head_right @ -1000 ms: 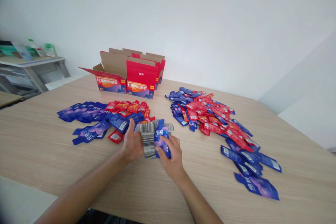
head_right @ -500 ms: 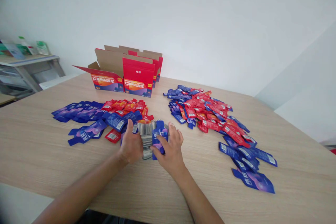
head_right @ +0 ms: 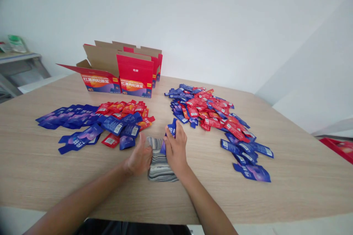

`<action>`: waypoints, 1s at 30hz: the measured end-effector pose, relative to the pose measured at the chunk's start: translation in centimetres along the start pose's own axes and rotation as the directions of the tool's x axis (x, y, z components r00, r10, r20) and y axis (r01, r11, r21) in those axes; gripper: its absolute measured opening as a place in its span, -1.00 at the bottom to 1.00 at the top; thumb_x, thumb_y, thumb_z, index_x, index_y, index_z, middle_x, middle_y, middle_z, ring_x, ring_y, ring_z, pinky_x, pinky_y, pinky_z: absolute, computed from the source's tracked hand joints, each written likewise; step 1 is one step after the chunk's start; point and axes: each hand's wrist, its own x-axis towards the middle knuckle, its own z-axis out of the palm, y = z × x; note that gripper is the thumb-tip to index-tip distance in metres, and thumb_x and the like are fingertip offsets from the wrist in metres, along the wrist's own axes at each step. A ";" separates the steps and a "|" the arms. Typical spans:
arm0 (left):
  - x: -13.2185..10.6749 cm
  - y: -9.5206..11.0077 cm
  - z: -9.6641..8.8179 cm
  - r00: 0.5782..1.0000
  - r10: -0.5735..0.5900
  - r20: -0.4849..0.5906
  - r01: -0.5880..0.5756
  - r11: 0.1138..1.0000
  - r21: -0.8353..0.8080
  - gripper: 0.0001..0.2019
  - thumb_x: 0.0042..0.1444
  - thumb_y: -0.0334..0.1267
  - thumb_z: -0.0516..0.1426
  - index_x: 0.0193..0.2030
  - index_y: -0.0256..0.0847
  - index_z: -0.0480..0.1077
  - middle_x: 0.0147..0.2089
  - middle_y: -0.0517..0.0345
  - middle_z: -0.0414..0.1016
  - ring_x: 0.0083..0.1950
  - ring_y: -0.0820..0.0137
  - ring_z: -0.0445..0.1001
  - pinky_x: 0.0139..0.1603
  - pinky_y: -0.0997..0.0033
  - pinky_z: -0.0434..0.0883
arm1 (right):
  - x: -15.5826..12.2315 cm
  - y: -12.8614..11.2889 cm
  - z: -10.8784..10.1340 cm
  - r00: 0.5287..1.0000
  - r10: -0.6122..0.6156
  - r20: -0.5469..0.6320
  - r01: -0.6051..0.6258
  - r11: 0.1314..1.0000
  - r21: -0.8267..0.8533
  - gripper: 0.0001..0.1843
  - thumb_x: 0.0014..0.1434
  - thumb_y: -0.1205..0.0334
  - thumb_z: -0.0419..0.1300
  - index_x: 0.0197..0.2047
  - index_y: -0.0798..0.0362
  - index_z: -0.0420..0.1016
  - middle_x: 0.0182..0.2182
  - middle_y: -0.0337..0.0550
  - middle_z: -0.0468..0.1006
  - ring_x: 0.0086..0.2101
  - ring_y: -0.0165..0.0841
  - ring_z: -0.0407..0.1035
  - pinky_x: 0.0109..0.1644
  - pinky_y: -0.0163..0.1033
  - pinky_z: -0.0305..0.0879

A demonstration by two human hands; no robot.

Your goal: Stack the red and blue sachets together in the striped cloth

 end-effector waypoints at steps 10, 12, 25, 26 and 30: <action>0.4 -0.3 -0.7 0.999 -0.016 0.032 0.016 1.000 0.006 0.02 0.11 0.51 -0.30 0.33 -0.30 0.33 0.21 -0.25 0.51 0.31 -0.04 0.39 0.39 -0.07 0.15 | 0.2 -0.2 -0.3 0.994 -0.105 -0.028 0.106 0.994 0.025 -0.49 0.36 0.32 0.13 0.32 -0.26 0.33 0.47 -0.11 -0.02 0.37 -0.01 0.04 0.32 0.30 0.11; 0.6 -0.2 -0.8 0.999 -0.010 0.041 0.012 0.999 -0.033 0.03 0.10 0.52 -0.29 0.33 -0.31 0.33 0.20 -0.25 0.51 0.29 -0.04 0.41 0.38 -0.05 0.16 | 0.2 -0.2 -0.2 0.987 -0.160 0.003 0.160 0.986 0.044 -0.48 0.36 0.33 0.13 0.32 -0.27 0.33 0.47 -0.11 -0.01 0.36 -0.01 0.05 0.31 0.30 0.12; 0.8 2.3 -1.3 0.997 0.073 -0.028 -0.077 0.988 -0.133 0.01 0.11 0.53 -0.28 0.26 -0.31 0.39 0.16 -0.20 0.55 0.27 -0.04 0.43 0.33 -0.05 0.22 | 0.2 -0.7 -0.6 0.882 -0.369 0.294 0.357 0.929 0.095 -0.34 0.48 0.09 -0.09 0.54 -0.01 -0.19 0.49 0.18 -0.13 0.44 0.01 -0.15 0.36 0.37 0.07; 0.8 2.4 -1.3 0.995 0.089 -0.047 -0.095 0.987 -0.133 0.00 0.12 0.51 -0.29 0.26 -0.31 0.39 0.17 -0.20 0.55 0.27 -0.03 0.43 0.34 -0.04 0.21 | 0.0 -0.8 -0.4 0.878 -0.377 0.296 0.369 0.926 0.086 -0.27 0.48 -0.02 -0.12 0.54 0.08 -0.28 0.48 0.27 -0.13 0.44 0.04 -0.18 0.37 0.40 0.03; 0.7 1.7 -0.5 0.985 0.081 -0.154 -0.096 0.991 -0.094 0.00 0.15 0.49 -0.30 0.29 -0.33 0.36 0.16 -0.23 0.55 0.26 -0.02 0.45 0.36 -0.03 0.19 | -0.6 -0.7 0.4 0.885 -0.364 0.289 0.348 0.931 0.108 0.04 0.34 -0.39 -0.29 0.53 0.28 -0.40 0.44 0.42 -0.02 0.43 0.09 -0.13 0.38 0.43 -0.02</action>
